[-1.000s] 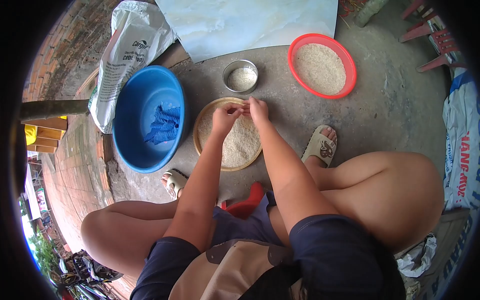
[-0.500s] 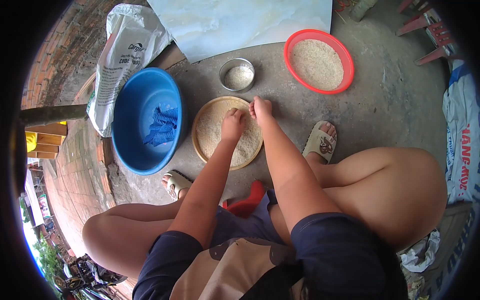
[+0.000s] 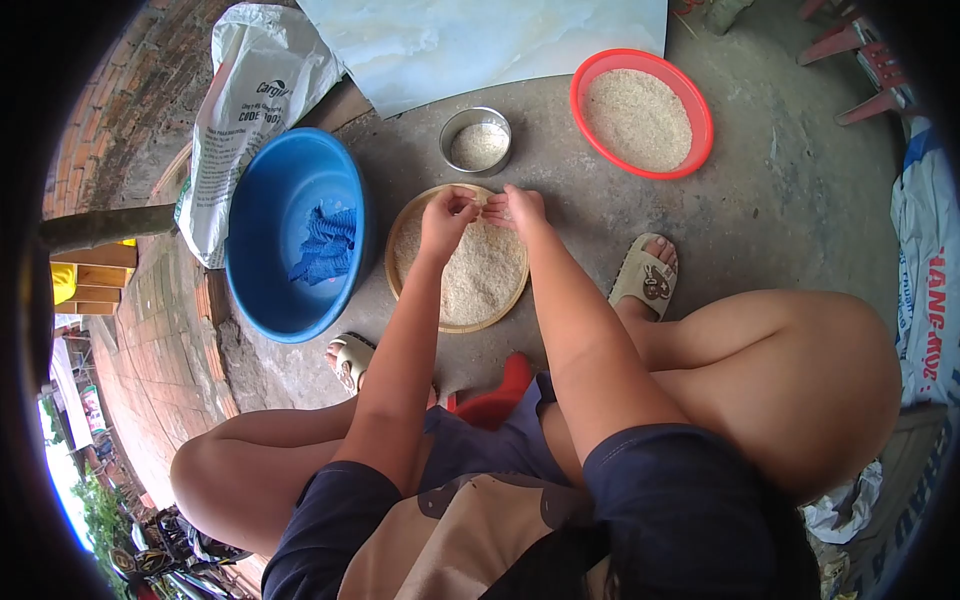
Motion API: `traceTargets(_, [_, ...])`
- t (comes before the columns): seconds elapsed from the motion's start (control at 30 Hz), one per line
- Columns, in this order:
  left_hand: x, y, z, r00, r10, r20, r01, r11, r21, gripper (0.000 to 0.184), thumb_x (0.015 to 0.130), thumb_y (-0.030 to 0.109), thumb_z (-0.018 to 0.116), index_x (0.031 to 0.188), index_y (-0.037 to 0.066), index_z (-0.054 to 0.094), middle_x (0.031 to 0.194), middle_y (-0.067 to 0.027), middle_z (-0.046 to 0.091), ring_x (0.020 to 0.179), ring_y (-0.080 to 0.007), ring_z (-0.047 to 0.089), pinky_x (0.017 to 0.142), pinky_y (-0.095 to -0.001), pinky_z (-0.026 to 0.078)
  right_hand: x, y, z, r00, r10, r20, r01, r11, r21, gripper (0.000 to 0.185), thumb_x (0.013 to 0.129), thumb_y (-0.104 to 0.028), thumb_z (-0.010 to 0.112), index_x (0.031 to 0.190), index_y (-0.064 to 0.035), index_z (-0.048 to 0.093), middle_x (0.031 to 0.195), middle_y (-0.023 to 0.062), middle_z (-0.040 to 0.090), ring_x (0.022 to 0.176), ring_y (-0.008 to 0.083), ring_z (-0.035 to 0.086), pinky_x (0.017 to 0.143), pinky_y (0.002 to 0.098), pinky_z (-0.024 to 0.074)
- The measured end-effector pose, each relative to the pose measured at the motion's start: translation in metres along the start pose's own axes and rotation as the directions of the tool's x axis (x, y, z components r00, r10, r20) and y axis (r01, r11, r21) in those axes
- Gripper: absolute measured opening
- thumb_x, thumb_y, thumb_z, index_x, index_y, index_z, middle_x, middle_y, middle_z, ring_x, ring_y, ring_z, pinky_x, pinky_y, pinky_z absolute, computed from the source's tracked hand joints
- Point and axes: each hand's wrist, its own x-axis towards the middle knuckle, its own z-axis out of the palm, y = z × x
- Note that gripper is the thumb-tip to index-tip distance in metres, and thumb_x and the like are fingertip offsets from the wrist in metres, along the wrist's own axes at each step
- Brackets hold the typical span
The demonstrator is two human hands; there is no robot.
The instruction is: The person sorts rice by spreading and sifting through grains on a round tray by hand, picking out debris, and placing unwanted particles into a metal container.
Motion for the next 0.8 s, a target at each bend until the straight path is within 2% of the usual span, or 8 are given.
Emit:
traceTargets(0.03, [0.001,0.01,-0.003,0.992,0.057,0.114,-0.059,0.998,0.007,0.019,0.079,0.012,0.069,0.093,0.001,0.063,0.079,-0.0109,0.069,0.076,-0.0192,0.068,0.07,-0.032,0.052,0.0,-0.001,0.0,1.0,0.006,0.008,-0.006,1.0,0.01,0.042,0.098,-0.029,0.038,0.103,0.0089,0.056,0.095,0.0216,0.064,0.089,0.0301,0.065,0.074,0.0363,0.0542])
traceTargets(0.1, [-0.003,0.024,-0.006,0.992,0.058,0.116,-0.071,0.991,0.113,0.018,0.079,0.013,0.068,0.093,0.001,0.066,0.081,-0.0122,0.069,0.075,-0.0211,0.068,0.071,-0.0325,0.052,0.002,-0.002,-0.003,0.999,0.031,-0.009,-0.031,0.999,0.008,0.041,0.098,-0.029,0.039,0.099,0.0075,0.058,0.09,0.0197,0.064,0.082,0.0279,0.065,0.069,0.0345,0.0534])
traceTargets(0.2, [-0.006,0.007,-0.001,0.994,0.102,-0.034,-0.087,0.951,0.296,0.018,0.078,0.013,0.068,0.092,0.002,0.066,0.084,-0.0141,0.067,0.073,-0.0264,0.067,0.071,-0.0351,0.052,0.01,0.002,-0.01,0.996,0.057,-0.07,-0.056,0.998,0.018,0.039,0.097,-0.03,0.042,0.088,0.0038,0.059,0.078,0.015,0.063,0.067,0.0231,0.061,0.059,0.0312,0.0498])
traceTargets(0.33, [-0.032,-0.007,0.007,0.968,0.209,0.138,-0.249,0.876,0.413,0.016,0.075,0.013,0.068,0.089,0.004,0.066,0.088,-0.0144,0.064,0.083,-0.0316,0.063,0.075,-0.0388,0.051,0.017,0.006,-0.011,0.987,0.088,-0.137,-0.075,0.992,0.1,0.039,0.095,-0.031,0.045,0.073,-0.0018,0.058,0.063,0.0084,0.056,0.051,0.0175,0.052,0.047,0.0288,0.0419])
traceTargets(0.37, [-0.039,-0.007,0.01,0.937,0.26,0.232,-0.337,0.844,0.417,0.016,0.074,0.013,0.068,0.088,0.005,0.066,0.089,-0.0139,0.062,0.086,-0.0324,0.061,0.077,-0.0395,0.051,0.017,0.007,-0.011,0.986,0.089,-0.139,-0.076,0.992,0.097,0.039,0.095,-0.031,0.045,0.073,-0.0018,0.058,0.063,0.0084,0.056,0.051,0.0175,0.052,0.047,0.0288,0.0419])
traceTargets(0.43, [-0.051,-0.009,0.015,0.929,0.255,0.267,-0.347,0.85,0.396,0.017,0.072,0.013,0.068,0.087,0.005,0.066,0.089,-0.0133,0.061,0.092,-0.0321,0.06,0.08,-0.0392,0.05,0.017,0.006,-0.011,0.987,0.092,-0.134,-0.077,0.99,0.116,0.039,0.095,-0.031,0.045,0.074,-0.0015,0.058,0.064,0.0083,0.057,0.052,0.0181,0.052,0.048,0.0301,0.042])
traceTargets(0.63, [-0.056,-0.014,0.008,0.951,0.118,0.286,-0.246,0.851,0.465,0.013,0.071,0.008,0.067,0.083,0.004,0.066,0.083,-0.0142,0.062,0.08,-0.0321,0.062,0.074,-0.04,0.051,0.007,0.002,-0.005,0.992,0.056,-0.116,-0.053,0.998,0.029,0.04,0.096,-0.031,0.041,0.083,0.0014,0.06,0.072,0.0128,0.063,0.061,0.0218,0.06,0.056,0.0308,0.0483])
traceTargets(0.8, [-0.038,0.013,0.003,0.982,0.173,0.074,-0.187,0.936,0.298,0.01,0.07,0.005,0.069,0.08,0.002,0.068,0.08,-0.0151,0.065,0.073,-0.0312,0.064,0.069,-0.0382,0.051,0.001,0.001,0.0,0.999,0.029,-0.042,-0.029,1.0,0.011,0.04,0.097,-0.03,0.039,0.092,0.0038,0.06,0.085,0.0157,0.066,0.073,0.0234,0.064,0.061,0.0318,0.0508])
